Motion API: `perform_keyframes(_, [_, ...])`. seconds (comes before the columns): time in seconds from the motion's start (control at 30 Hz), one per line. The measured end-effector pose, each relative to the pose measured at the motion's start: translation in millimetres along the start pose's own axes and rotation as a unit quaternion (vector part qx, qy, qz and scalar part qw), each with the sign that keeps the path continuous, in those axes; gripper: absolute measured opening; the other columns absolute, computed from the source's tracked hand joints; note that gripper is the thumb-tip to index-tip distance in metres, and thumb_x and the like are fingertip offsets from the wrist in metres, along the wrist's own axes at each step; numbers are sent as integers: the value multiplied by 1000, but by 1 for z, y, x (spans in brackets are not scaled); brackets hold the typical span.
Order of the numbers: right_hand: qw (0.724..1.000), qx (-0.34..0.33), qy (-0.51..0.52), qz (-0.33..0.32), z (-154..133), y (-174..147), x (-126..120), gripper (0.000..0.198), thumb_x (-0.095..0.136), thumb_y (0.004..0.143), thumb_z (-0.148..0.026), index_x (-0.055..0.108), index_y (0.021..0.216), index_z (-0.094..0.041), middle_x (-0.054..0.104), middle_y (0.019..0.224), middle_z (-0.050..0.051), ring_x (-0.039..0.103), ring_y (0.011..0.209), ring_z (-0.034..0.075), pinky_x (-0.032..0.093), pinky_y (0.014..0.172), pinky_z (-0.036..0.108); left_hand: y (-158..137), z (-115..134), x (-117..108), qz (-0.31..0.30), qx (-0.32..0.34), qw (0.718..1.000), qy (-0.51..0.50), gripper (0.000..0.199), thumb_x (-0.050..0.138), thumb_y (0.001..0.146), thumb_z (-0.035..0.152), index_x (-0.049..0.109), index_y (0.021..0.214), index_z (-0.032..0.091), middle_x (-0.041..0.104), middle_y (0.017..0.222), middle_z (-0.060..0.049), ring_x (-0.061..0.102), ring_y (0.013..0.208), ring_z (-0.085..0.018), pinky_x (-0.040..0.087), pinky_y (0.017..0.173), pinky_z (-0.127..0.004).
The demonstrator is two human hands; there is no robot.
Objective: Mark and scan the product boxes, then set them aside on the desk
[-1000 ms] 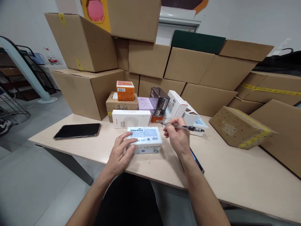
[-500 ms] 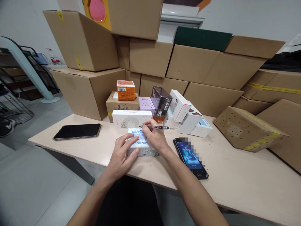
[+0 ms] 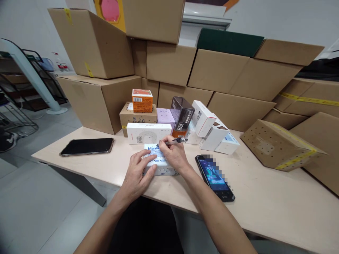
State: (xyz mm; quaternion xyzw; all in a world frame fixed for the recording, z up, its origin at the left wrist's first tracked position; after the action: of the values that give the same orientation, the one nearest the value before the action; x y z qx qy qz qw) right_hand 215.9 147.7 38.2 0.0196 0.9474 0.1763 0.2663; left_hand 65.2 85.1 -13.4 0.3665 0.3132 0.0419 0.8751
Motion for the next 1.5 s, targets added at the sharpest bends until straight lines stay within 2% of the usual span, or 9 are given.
perform_keyframes(0.63, [1000,-7,-11,-17,-2,0,3,23,53,86,-36,56,69,-21,60,59,-3,53,55,12,39,56,24,0,0,0,-7,-6,1000,0,31,57,95,30,61,124,23,54,133,-11,46,122,-28,44,102,-46])
perform_keyframes(0.77, [992,-7,109,57,0,2,-9,25,56,87,-41,54,73,-21,57,58,-5,49,48,9,39,49,22,0,1,0,-9,-5,1000,3,31,57,95,30,60,125,23,53,133,-11,46,124,-28,45,103,-47])
perform_keyframes(0.87, [978,-27,145,147,5,2,-37,26,54,90,-48,57,91,-22,60,68,-4,50,48,9,39,46,22,0,1,0,-5,-2,1000,5,32,58,95,28,59,127,23,52,134,-12,46,125,-28,46,103,-47])
perform_keyframes(0.97, [981,-62,-10,182,16,-1,-72,28,51,94,-45,61,104,-21,66,81,1,58,60,13,47,56,26,-1,0,0,3,2,1000,9,34,57,95,27,57,128,24,52,135,-11,47,125,-28,47,103,-47])
perform_keyframes(1.03, [967,-99,-193,133,24,-6,-83,28,48,95,-35,63,112,-19,70,99,7,63,78,18,49,70,31,-1,0,0,9,6,1000,12,35,58,95,26,55,129,25,53,134,-11,47,125,-27,47,104,-47])
perform_keyframes(1.13, [917,-106,-383,29,40,-16,-83,35,42,93,-15,63,121,-17,68,114,13,61,92,23,45,78,35,0,0,0,17,11,1000,12,34,58,95,26,54,129,24,53,134,-11,48,125,-26,46,106,-47])
perform_keyframes(1.23, [835,-84,-540,-62,49,-24,-67,39,42,91,-7,63,123,-17,68,113,13,55,100,28,39,79,37,0,0,0,16,11,1000,11,32,57,95,26,54,127,23,53,134,-11,48,125,-26,45,107,-47])
perform_keyframes(1.33, [781,-67,-610,-121,55,-28,-49,33,44,94,-13,64,120,-20,68,111,12,51,108,32,37,77,37,0,0,0,16,9,1000,13,31,57,95,26,54,126,23,53,134,-11,47,125,-26,45,107,-47])
perform_keyframes(1.5, [781,-50,-608,-131,63,-22,-38,33,43,95,-14,65,120,-20,70,109,12,52,105,32,36,76,37,0,0,1,10,12,1000,21,32,56,96,26,54,127,23,53,135,-10,47,126,-26,46,107,-46])
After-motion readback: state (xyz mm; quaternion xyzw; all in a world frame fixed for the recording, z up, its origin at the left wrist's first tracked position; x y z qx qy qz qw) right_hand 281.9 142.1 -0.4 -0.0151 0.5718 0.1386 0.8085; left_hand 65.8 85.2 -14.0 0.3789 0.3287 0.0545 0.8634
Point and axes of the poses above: each hand's wrist, its own y-axis towards the middle knuckle, its own x-axis out of the palm, z = x × y, the point moved 5 cm from there along y, towards the middle knuckle
